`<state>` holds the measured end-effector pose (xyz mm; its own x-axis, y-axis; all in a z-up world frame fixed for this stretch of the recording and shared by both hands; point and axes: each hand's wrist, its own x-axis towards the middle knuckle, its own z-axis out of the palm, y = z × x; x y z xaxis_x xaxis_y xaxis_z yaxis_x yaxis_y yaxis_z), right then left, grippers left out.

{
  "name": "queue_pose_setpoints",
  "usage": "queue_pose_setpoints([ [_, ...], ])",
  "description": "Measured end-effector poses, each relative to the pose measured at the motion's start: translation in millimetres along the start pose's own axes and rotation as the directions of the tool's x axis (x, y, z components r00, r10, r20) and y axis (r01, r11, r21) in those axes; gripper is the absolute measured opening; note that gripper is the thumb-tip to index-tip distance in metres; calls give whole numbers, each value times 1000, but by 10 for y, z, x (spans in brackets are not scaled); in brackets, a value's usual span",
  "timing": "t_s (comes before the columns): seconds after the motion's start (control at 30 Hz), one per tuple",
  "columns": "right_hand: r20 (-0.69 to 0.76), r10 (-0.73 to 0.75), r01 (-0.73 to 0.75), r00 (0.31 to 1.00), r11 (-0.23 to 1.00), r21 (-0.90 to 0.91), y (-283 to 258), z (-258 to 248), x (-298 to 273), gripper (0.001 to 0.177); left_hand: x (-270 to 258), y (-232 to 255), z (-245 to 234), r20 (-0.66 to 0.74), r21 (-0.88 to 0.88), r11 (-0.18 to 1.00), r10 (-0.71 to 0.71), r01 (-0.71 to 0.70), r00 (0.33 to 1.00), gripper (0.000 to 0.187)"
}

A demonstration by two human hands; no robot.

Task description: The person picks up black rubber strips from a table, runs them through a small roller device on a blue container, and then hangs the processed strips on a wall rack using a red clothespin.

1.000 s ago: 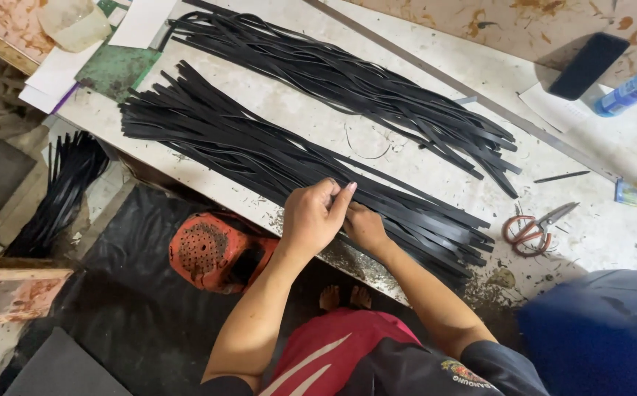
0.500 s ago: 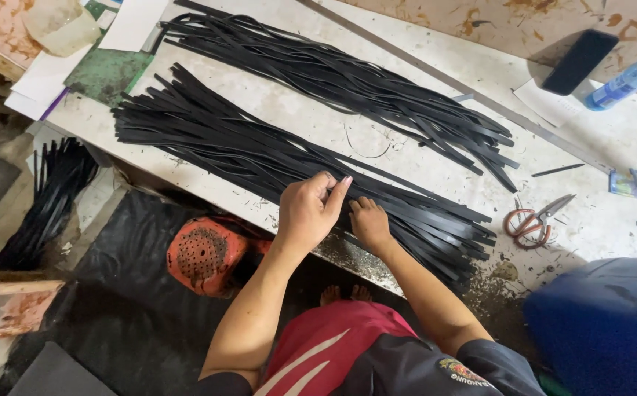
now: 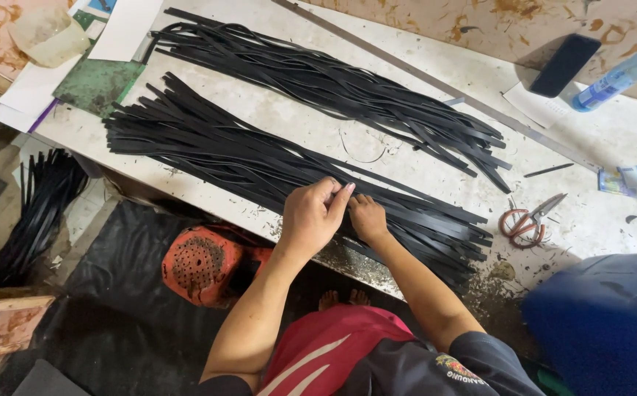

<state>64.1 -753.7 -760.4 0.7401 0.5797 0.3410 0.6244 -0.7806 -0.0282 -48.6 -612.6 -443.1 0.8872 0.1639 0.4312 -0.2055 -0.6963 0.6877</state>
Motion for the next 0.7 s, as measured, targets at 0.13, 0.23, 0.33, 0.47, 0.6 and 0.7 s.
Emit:
queue_pose_setpoints([
  [0.13,-73,-42,40,996,999,-23,20,225,-24,8,-4,2,-4,42,23,1000,-11,10,999,25],
  [0.23,-96,-40,36,995,998,-42,33,216,-29,7,-4,-21,-3,74,12,1000,-27,26,997,26],
  [0.33,-49,-3,3,999,1000,3,65,-33,58,12,17,-34,-15,102,-1,999,-39,40,994,27],
  [0.47,323,183,-342,928,763,548,135,-940,182,13,51,-54,-60,154,-41,996,-69,77,986,29],
  [0.6,422,133,-438,897,400,805,98,-2420,205,12,123,103,-49,177,-80,996,-35,50,984,29],
  [0.7,404,177,-438,898,249,864,176,-2862,77,11,194,192,92,207,-83,992,112,-97,972,24],
])
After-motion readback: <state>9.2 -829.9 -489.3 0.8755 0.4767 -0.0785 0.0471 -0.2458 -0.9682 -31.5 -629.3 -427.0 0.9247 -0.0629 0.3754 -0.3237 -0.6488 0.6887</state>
